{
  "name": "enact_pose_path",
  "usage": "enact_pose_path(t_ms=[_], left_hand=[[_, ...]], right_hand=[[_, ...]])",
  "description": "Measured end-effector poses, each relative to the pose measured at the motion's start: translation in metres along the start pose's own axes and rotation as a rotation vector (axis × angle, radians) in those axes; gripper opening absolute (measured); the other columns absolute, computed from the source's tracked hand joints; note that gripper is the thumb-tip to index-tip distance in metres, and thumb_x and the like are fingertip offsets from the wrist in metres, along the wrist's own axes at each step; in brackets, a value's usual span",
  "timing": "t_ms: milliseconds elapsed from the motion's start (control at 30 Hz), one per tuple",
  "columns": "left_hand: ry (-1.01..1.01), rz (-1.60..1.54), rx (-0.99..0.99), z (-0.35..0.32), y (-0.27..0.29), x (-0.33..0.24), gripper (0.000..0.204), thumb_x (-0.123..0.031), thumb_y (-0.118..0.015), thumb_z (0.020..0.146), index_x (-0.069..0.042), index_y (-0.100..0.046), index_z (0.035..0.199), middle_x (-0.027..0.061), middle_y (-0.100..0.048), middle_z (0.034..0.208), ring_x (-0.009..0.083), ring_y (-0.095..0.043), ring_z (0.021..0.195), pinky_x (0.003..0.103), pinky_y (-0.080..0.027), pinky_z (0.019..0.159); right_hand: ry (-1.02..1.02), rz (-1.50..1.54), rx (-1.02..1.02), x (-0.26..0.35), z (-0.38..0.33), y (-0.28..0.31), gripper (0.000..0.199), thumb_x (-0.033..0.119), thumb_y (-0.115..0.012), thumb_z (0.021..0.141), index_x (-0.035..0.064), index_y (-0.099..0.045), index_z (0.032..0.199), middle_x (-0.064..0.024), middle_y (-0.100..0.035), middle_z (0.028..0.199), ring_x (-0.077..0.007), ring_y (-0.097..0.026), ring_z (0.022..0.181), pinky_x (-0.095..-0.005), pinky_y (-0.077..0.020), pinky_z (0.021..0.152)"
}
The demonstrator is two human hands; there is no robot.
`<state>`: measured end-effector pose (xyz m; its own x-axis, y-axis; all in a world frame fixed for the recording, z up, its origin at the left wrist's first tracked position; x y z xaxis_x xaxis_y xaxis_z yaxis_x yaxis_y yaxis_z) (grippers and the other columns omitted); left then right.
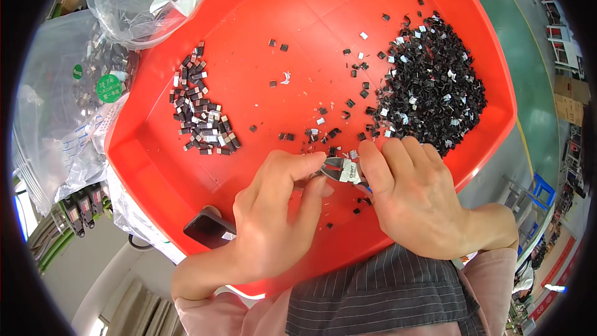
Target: The person picks up electronic components and cuts excess material off them one by one using pliers over a tray.
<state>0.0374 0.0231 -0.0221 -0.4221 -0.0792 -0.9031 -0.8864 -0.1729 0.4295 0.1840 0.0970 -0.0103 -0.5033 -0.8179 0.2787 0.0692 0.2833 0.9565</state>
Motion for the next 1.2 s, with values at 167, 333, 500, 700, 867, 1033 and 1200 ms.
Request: enact_pose_path(t_ms=[167,333,500,700,867,1033,1200], left_hand=[[-0.026,-0.009,0.02,-0.002,-0.003,0.001,0.031,0.014,-0.06,0.078,0.001,-0.053,0.105,0.0122,-0.059,0.081,0.0197,-0.068,0.068,0.027,-0.053,0.055],[0.111,-0.243,0.044,-0.001,0.0,0.001,0.026,0.013,-0.056,0.082,0.004,-0.052,0.107,0.0124,-0.063,0.089,0.0185,-0.068,0.077,0.027,-0.057,0.066],[0.359,-0.428,0.114,0.0,0.004,-0.002,0.025,0.011,-0.055,0.085,0.002,-0.051,0.108,0.012,-0.065,0.094,0.017,-0.068,0.079,0.027,-0.055,0.072],[0.416,-0.478,0.125,0.003,0.006,-0.002,0.023,0.01,-0.055,0.085,0.002,-0.051,0.107,0.0114,-0.066,0.093,0.0174,-0.068,0.078,0.027,-0.055,0.07],[0.302,-0.391,0.124,-0.002,0.005,-0.004,0.024,0.009,-0.049,0.09,0.005,-0.046,0.114,0.0166,-0.063,0.101,0.0195,-0.066,0.083,0.026,-0.052,0.073],[0.238,-0.374,0.093,-0.004,0.005,-0.001,0.026,0.011,-0.053,0.086,0.004,-0.049,0.111,0.0144,-0.063,0.096,0.0197,-0.067,0.082,0.028,-0.054,0.073],[0.337,-0.479,0.132,0.002,0.008,-0.002,0.025,0.011,-0.053,0.086,0.002,-0.051,0.108,0.0111,-0.064,0.09,0.0188,-0.068,0.08,0.027,-0.055,0.069]], right_hand=[[-0.039,0.272,0.147,-0.003,-0.002,-0.001,0.027,0.005,-0.062,0.071,-0.0025,-0.048,0.092,-0.0116,-0.052,0.071,-0.0251,-0.057,0.065,-0.0351,-0.0468,0.054],[-0.092,0.543,0.238,-0.008,0.0,0.004,0.026,0.014,-0.062,0.084,-0.0025,-0.045,0.095,-0.0169,-0.055,0.072,-0.034,-0.06,0.059,-0.041,-0.0473,0.048],[-0.06,0.494,0.18,-0.009,-0.002,0.007,0.026,0.011,-0.066,0.079,-0.0012,-0.048,0.093,-0.0144,-0.055,0.073,-0.0308,-0.059,0.066,-0.0395,-0.048,0.054],[-0.018,0.168,0.015,-0.006,-0.003,0.004,0.029,0.006,-0.059,0.069,-0.0002,-0.053,0.096,-0.0079,-0.049,0.074,-0.0223,-0.053,0.07,-0.0337,-0.0396,0.058],[0.0,0.013,-0.072,-0.003,-0.002,0.001,0.026,0.009,-0.061,0.069,0.0018,-0.053,0.093,-0.0055,-0.047,0.072,-0.0187,-0.05,0.066,-0.0312,-0.0379,0.054],[0.028,0.082,-0.073,-0.003,-0.003,-0.002,0.027,0.009,-0.06,0.07,0.0002,-0.052,0.094,-0.0055,-0.046,0.07,-0.0183,-0.049,0.063,-0.03,-0.0378,0.052],[-0.07,0.555,0.241,-0.006,-0.001,0.004,0.023,0.005,-0.06,0.077,-0.0013,-0.044,0.092,-0.0162,-0.055,0.074,-0.0341,-0.06,0.065,-0.0415,-0.0478,0.052]])
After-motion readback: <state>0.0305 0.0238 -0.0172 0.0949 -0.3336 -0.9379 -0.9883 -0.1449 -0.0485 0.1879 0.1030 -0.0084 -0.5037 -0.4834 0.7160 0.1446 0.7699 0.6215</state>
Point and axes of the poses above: each hand's wrist, its own z-axis towards the middle knuckle, its own y-axis out of the back of the hand, x = y × z, the point moved 3 cm from there along z, towards the middle knuckle
